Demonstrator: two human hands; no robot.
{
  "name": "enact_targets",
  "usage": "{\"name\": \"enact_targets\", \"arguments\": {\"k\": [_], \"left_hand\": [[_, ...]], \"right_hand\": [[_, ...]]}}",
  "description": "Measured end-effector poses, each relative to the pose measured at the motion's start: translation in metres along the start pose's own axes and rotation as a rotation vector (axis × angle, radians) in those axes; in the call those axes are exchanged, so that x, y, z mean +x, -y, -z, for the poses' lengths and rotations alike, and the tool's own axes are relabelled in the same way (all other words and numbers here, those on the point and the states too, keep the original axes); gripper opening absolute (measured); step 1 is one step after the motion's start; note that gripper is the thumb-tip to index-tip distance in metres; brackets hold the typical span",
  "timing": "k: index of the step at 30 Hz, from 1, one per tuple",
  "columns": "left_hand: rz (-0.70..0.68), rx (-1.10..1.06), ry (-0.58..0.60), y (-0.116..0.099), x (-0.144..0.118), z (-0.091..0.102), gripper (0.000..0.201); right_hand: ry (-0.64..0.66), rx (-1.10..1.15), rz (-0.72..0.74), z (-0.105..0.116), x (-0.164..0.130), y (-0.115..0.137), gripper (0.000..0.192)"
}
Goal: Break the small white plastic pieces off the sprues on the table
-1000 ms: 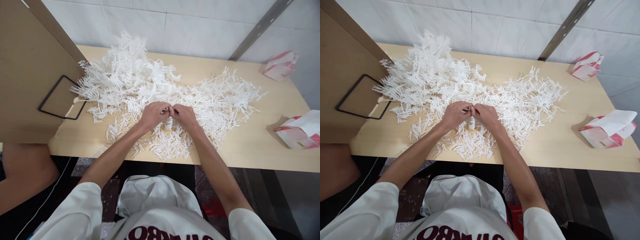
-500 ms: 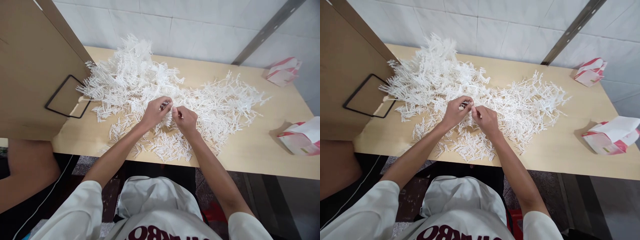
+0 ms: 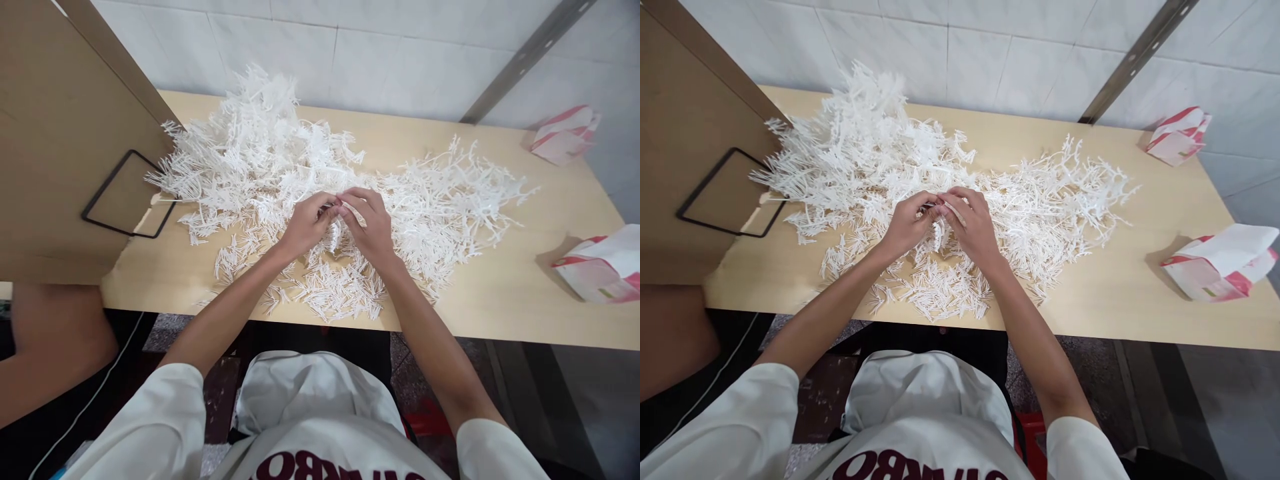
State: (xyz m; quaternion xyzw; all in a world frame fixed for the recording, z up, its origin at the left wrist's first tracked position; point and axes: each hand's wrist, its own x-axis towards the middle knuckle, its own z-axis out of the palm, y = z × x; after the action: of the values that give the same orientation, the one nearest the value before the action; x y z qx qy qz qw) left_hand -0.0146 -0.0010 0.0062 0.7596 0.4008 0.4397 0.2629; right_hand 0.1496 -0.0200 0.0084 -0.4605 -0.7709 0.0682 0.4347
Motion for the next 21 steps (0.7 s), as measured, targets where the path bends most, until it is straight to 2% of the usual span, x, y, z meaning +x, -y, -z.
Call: {"name": "enact_targets", "arguments": {"k": [5, 8, 12, 17, 21], "left_hand": [[0.009, 0.127, -0.015, 0.0, -0.003, -0.003, 0.022], [-0.057, 0.307, -0.034, -0.003, -0.007, -0.004, 0.015], [-0.136, 0.441, 0.025, -0.007, -0.01, -0.005, 0.015], [-0.194, 0.496, 0.058, -0.006, -0.009, -0.003, 0.019], [-0.099, 0.366, -0.022, -0.004, -0.006, 0.0, 0.019]], "right_hand": [[0.09, -0.083, -0.024, -0.001, -0.001, -0.006, 0.025], [0.173, -0.108, -0.025, -0.002, 0.0, -0.006, 0.024], [0.221, -0.191, -0.009, -0.006, 0.0, -0.004, 0.015], [0.219, -0.342, -0.064, -0.011, -0.002, -0.002, 0.014], [0.218, -0.257, -0.178, -0.008, -0.002, 0.0, 0.018]]}}
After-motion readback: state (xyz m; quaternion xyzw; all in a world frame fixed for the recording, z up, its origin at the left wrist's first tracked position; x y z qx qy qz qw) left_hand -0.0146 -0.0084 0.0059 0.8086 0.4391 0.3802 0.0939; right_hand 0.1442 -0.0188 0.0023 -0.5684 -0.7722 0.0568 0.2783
